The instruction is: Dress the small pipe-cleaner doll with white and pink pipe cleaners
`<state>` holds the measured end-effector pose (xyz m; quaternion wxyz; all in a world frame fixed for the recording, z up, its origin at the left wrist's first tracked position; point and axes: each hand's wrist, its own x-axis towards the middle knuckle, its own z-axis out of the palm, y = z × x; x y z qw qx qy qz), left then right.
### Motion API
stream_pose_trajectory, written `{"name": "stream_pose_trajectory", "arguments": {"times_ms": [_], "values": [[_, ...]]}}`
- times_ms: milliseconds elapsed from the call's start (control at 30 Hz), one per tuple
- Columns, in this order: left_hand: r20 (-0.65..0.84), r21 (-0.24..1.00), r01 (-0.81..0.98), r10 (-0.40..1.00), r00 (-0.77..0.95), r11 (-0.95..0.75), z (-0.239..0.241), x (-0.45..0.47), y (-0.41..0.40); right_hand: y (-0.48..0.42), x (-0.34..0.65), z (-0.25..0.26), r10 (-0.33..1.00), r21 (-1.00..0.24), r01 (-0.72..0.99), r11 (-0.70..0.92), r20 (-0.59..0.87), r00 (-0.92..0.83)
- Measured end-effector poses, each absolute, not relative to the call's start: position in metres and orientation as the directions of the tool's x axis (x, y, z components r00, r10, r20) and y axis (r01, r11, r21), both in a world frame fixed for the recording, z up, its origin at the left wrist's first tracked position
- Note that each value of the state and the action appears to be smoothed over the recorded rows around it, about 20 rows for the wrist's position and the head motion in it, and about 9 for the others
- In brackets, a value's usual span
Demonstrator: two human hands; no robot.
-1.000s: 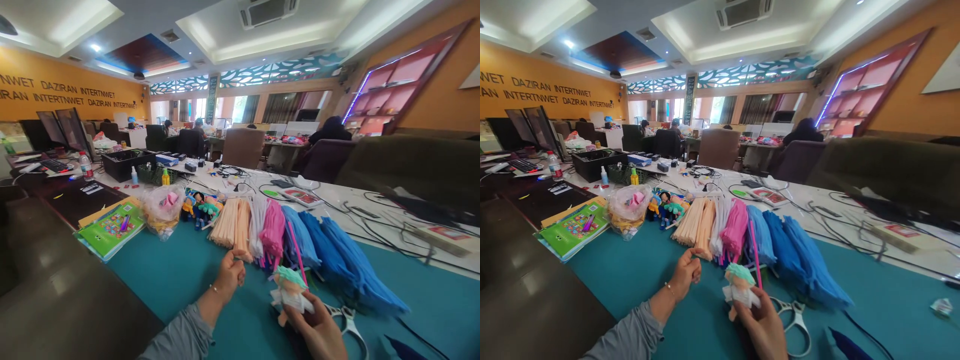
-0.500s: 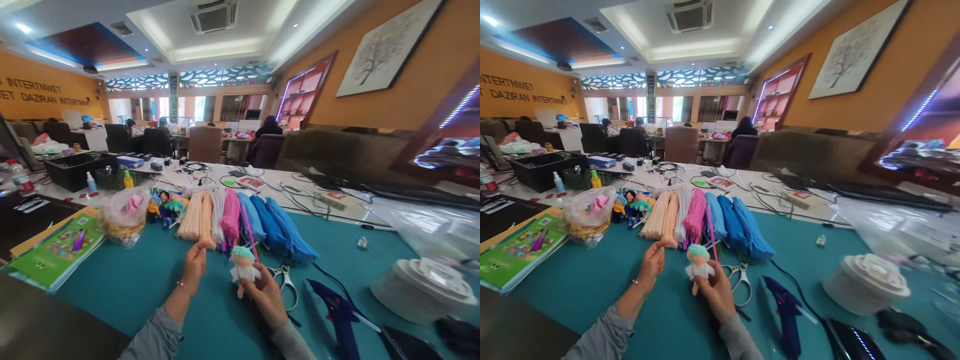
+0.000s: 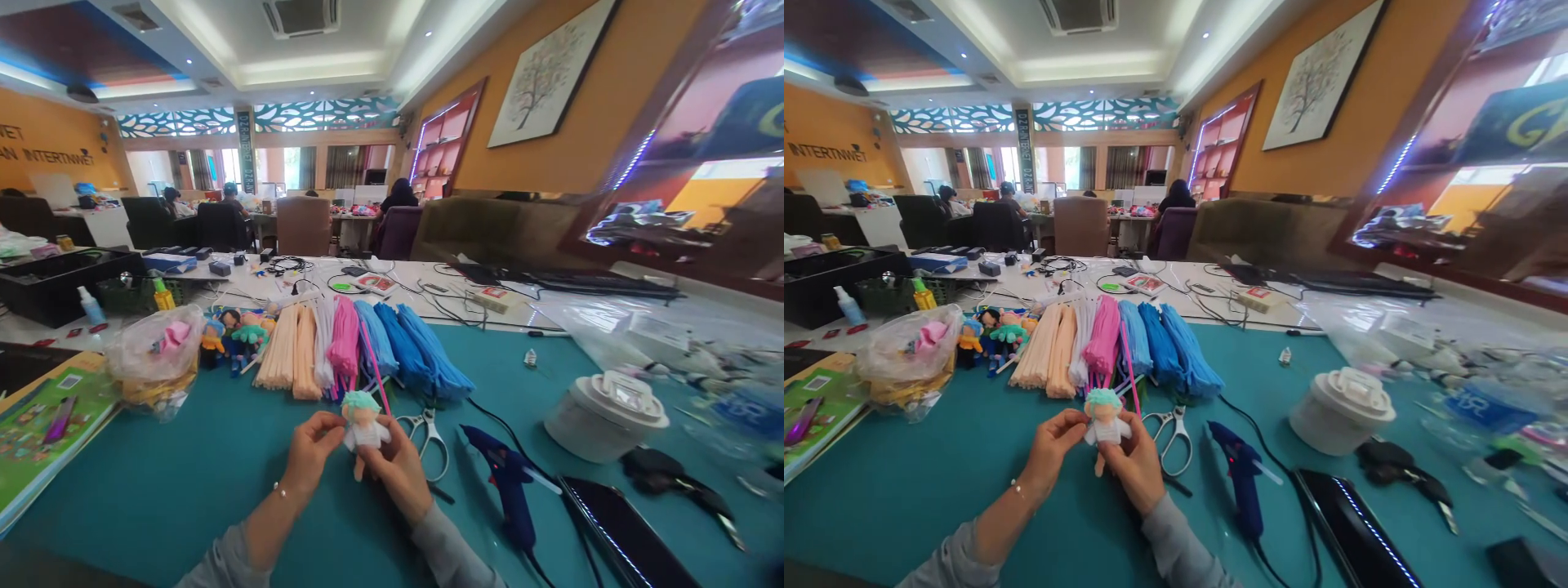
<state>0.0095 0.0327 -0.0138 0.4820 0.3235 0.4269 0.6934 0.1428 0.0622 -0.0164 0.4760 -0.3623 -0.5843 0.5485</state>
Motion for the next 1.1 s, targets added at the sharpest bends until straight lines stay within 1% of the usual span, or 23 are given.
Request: {"name": "stream_pose_trajectory", "arguments": {"times_ms": [67, 233, 367, 567, 733, 900, 1100], "values": [[0.047, 0.909, -0.38, 0.948, -0.314, -0.171, -0.014, 0.013, 0.029, 0.062, 0.142, -0.021, 0.943, -0.986, -0.1, 0.13, 0.155, -0.296], [-0.008, 0.919, -0.376, 0.95, -0.311, -0.116, -0.013, 0.017, 0.024, 0.061, 0.141, -0.03, 0.94, -0.988, -0.099, 0.117, 0.143, -0.311], [-0.01, 0.92, -0.375, 0.948, -0.319, -0.117, -0.012, 0.018, 0.023, 0.062, 0.141, -0.033, 0.94, -0.991, -0.078, 0.112, 0.131, -0.315], [0.001, 0.926, -0.352, 0.937, -0.35, -0.132, -0.01, 0.017, 0.022, 0.056, 0.142, -0.023, 0.94, -0.992, -0.057, 0.116, 0.128, -0.317], [-0.006, 0.935, -0.336, 0.939, -0.344, -0.117, -0.013, 0.017, 0.02, 0.05, 0.144, -0.013, 0.93, -0.997, -0.019, 0.075, 0.077, -0.359], [-0.008, 0.923, -0.364, 0.936, -0.351, -0.128, -0.013, 0.018, 0.018, 0.048, 0.142, -0.007, 0.93, -0.997, -0.059, 0.048, 0.066, -0.362], [-0.097, 0.917, -0.393, 0.918, -0.384, -0.067, -0.011, 0.018, 0.017, 0.044, 0.138, -0.003, 0.916, -0.997, -0.081, 0.011, 0.043, -0.4]]}}
